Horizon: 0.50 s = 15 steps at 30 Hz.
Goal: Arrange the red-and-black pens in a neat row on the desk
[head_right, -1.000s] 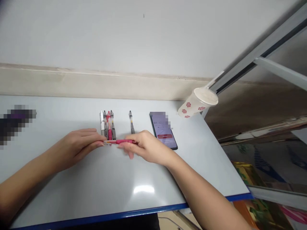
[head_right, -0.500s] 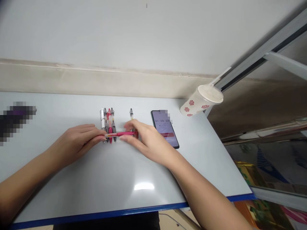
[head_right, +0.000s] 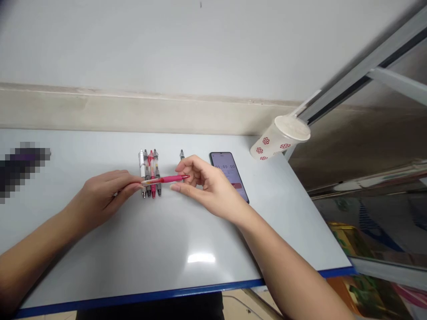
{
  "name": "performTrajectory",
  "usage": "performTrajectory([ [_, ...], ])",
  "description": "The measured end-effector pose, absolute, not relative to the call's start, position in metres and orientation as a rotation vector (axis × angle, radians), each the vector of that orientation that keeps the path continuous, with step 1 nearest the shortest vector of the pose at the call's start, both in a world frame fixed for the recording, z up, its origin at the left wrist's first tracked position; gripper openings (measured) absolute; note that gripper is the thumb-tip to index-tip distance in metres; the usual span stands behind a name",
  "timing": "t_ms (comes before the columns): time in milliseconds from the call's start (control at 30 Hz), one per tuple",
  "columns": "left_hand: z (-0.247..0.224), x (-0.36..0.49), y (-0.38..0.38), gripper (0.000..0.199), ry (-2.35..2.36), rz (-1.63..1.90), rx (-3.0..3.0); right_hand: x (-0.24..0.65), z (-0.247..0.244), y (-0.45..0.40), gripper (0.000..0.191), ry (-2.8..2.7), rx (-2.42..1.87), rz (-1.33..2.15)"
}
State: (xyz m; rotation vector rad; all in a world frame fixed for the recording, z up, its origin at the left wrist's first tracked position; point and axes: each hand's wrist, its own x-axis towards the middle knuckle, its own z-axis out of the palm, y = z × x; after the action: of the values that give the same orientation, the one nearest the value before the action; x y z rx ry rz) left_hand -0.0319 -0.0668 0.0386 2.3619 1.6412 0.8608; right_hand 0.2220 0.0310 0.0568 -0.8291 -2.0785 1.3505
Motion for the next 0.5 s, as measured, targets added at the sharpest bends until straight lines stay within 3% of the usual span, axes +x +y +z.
performTrajectory([
  [300,0.049,-0.024,-0.068,0.038,1.565,0.808,1.955,0.22,0.049,0.036,0.019,-1.684,-0.632,1.409],
  [500,0.048,-0.024,-0.068,0.038,1.552,0.836,1.91,0.22,0.046,0.038,0.032,-1.496,-0.722,1.306],
])
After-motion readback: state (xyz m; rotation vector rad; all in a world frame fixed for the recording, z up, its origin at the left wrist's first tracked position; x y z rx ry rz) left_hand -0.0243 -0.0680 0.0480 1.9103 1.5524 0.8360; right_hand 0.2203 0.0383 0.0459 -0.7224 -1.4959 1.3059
